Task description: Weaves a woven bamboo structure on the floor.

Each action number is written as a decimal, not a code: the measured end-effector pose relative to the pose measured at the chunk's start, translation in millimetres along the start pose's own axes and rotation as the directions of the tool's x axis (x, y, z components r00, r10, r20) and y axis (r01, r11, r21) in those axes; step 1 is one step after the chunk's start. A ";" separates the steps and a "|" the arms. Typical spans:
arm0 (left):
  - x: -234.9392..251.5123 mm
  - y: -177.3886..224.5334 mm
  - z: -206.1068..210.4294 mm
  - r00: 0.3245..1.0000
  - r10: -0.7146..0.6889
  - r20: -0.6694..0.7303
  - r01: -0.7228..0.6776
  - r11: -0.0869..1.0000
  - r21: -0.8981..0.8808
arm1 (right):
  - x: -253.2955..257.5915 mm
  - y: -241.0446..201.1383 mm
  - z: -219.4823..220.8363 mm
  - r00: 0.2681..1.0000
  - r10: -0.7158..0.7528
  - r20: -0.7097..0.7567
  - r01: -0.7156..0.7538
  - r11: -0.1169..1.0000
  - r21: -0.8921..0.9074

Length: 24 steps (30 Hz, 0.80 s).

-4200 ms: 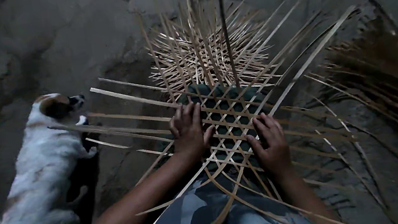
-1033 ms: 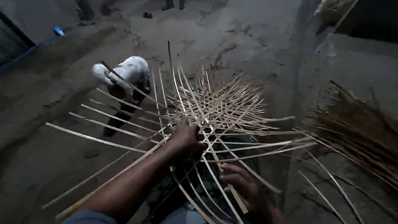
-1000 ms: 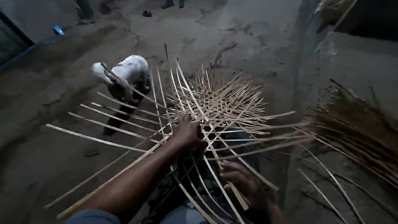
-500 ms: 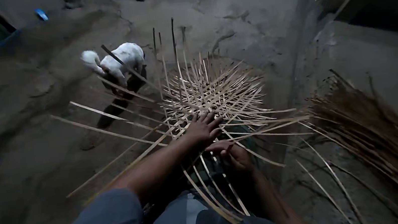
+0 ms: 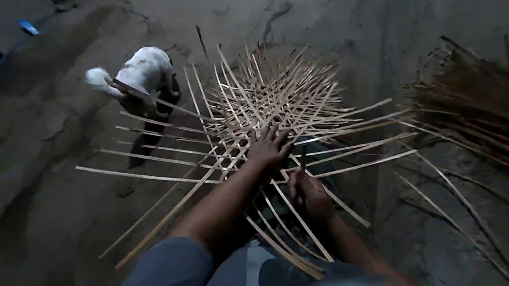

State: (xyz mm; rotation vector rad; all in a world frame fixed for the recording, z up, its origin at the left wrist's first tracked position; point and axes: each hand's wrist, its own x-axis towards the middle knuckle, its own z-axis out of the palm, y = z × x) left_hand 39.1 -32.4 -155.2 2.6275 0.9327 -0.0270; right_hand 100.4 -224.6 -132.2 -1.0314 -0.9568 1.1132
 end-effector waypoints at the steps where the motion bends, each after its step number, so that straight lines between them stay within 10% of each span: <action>1: -0.4 3.0 0.3 1.000 0.002 -0.003 -0.002 1.000 -0.002 | -3.4 3.2 -0.3 1.000 -0.009 -0.020 0.009 1.000 -0.002; 24: 4.9 8.2 15.3 0.999 0.035 -0.010 -0.035 0.999 -0.015 | -29.6 1.8 3.7 0.998 0.028 -0.062 -0.037 0.990 -0.136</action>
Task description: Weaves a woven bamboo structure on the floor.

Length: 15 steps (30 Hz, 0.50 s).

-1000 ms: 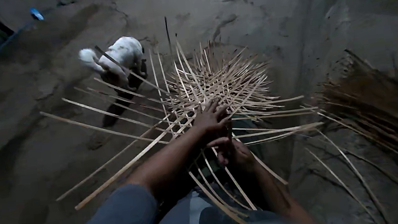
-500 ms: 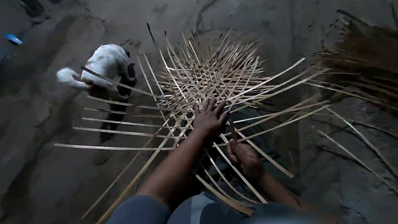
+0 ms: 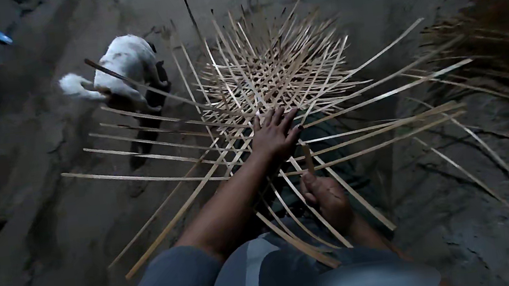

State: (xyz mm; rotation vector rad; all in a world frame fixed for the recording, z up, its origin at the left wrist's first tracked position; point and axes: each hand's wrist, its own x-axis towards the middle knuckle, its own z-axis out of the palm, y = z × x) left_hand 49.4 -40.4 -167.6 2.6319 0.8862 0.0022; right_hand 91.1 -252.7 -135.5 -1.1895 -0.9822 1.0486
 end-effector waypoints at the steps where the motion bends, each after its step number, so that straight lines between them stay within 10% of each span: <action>1: -0.4 0.4 0.7 1.000 0.008 -0.007 -0.008 1.000 -0.003 | -1.9 -1.0 0.2 1.000 0.000 -0.007 0.000 1.000 0.003; 12: 1.8 -2.5 -0.4 0.999 0.043 -0.003 -0.043 0.999 -0.021 | -57.7 -15.1 -3.0 0.999 -0.024 -0.046 0.031 0.986 0.162; 15: 4.7 -8.7 -7.7 0.999 0.054 0.005 -0.053 0.998 -0.014 | -53.7 8.0 -17.9 0.944 -0.330 0.025 0.329 0.943 0.045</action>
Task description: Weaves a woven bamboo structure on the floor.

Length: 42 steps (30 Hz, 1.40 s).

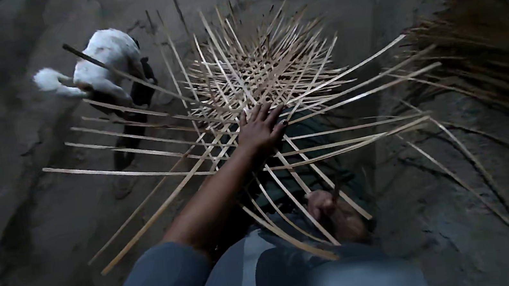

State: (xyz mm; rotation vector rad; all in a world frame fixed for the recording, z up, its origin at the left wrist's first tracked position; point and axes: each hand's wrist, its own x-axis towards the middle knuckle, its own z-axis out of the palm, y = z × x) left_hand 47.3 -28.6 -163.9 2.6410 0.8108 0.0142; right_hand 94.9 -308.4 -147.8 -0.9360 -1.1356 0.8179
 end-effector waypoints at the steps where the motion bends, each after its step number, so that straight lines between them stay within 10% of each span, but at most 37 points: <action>1: 0.4 -4.9 -3.5 1.000 0.002 -0.011 -0.002 1.000 0.001 | -2.8 5.7 -9.3 0.996 -0.073 0.057 0.080 0.990 -0.119; 6: -9.9 -19.8 -16.1 0.999 -0.046 -0.001 0.046 0.999 0.017 | -25.5 -26.4 -49.2 0.975 0.219 0.022 -0.177 0.841 -0.511; 9: -18.5 -22.7 -16.2 0.999 -0.034 -0.005 0.034 0.999 0.039 | -3.4 -27.7 -50.7 0.998 0.029 0.056 0.016 0.746 -0.665; 16: -25.3 -18.8 -15.4 0.998 -0.046 -0.033 0.048 0.997 0.058 | 75.3 -14.9 -26.7 0.938 -0.153 0.311 0.280 0.863 -0.421; 24: -23.4 -17.6 -17.7 0.998 -0.069 0.005 0.069 0.998 -0.010 | 75.5 -7.3 6.4 0.908 0.389 0.156 -0.382 0.921 -0.079; 29: -20.5 -13.1 -13.8 0.996 -0.085 0.021 0.085 0.996 -0.003 | 57.8 8.8 4.4 0.958 0.276 -0.076 -0.246 0.931 0.271; 42: -19.3 -10.9 -2.2 1.000 -0.012 -0.007 0.012 1.000 0.025 | 14.5 0.4 2.4 0.988 0.152 0.006 -0.151 0.973 0.172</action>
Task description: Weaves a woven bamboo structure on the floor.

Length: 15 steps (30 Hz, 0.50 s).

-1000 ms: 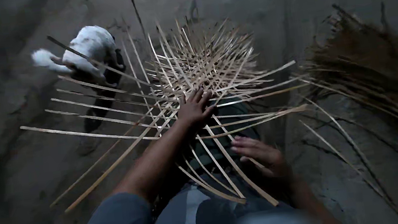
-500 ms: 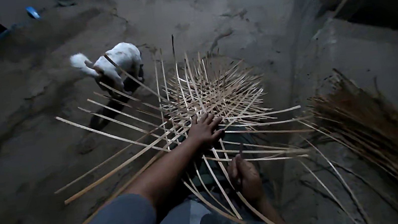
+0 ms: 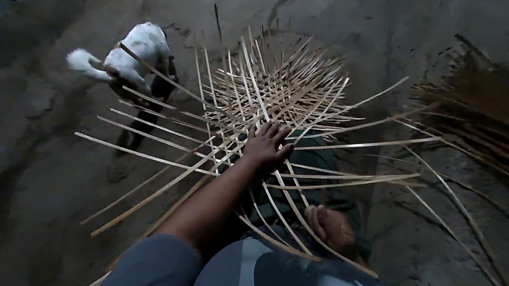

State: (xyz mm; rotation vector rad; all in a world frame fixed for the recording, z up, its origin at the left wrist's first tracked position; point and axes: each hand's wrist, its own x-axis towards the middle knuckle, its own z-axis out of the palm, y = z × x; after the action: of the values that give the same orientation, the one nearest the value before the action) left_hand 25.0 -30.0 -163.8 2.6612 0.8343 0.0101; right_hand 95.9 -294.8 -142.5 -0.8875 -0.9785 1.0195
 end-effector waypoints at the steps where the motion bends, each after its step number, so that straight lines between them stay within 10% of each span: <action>1: -0.3 0.3 -1.3 1.000 0.002 0.002 -0.002 1.000 -0.001 | -4.8 -1.7 1.1 1.000 -0.011 -0.002 0.011 1.000 0.013; 15: -1.4 -26.3 -20.9 0.995 0.099 -0.023 -0.101 0.939 -0.328 | -18.8 -3.4 -22.8 0.974 -0.220 -0.052 0.223 0.973 0.057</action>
State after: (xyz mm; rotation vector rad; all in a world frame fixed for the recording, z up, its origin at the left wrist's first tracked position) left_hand 7.0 -3.8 -152.8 2.3841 0.6337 0.1683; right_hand 114.3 -316.8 -150.7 -0.7286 -0.9789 0.8320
